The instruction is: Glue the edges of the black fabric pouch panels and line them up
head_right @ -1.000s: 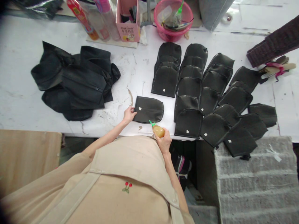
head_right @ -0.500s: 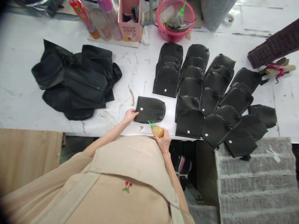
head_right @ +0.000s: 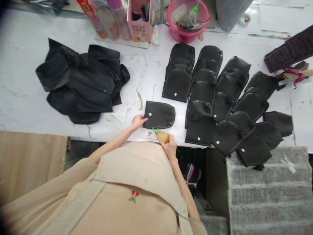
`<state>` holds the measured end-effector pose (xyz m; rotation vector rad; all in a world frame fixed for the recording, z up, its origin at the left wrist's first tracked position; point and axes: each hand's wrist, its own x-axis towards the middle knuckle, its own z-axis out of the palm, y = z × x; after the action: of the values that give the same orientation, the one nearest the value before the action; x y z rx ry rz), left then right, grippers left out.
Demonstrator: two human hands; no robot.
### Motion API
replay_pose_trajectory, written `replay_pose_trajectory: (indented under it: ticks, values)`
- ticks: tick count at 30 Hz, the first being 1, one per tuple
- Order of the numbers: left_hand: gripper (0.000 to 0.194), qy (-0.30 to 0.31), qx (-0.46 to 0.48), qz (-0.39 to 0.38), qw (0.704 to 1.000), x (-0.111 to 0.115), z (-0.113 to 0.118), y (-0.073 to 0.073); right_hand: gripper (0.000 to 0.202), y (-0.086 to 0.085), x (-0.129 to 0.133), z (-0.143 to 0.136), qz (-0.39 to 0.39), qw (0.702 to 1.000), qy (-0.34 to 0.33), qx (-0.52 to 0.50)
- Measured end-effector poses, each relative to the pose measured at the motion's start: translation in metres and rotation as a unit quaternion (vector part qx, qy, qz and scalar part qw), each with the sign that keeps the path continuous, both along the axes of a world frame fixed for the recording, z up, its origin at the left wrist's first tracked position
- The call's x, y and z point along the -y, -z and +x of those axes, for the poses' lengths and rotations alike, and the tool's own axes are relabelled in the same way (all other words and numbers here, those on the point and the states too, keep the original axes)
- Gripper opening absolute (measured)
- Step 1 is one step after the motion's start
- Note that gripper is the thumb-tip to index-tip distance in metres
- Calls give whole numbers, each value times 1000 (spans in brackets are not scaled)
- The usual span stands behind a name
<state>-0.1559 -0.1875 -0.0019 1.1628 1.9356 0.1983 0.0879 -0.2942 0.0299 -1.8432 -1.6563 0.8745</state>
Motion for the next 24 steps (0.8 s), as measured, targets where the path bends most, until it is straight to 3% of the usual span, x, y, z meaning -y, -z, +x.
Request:
replay_pose_trajectory:
  ticks: [24]
  values:
    - [26, -1, 18, 17, 1000, 3, -2, 6, 60, 4, -15, -21, 22, 997, -59, -38]
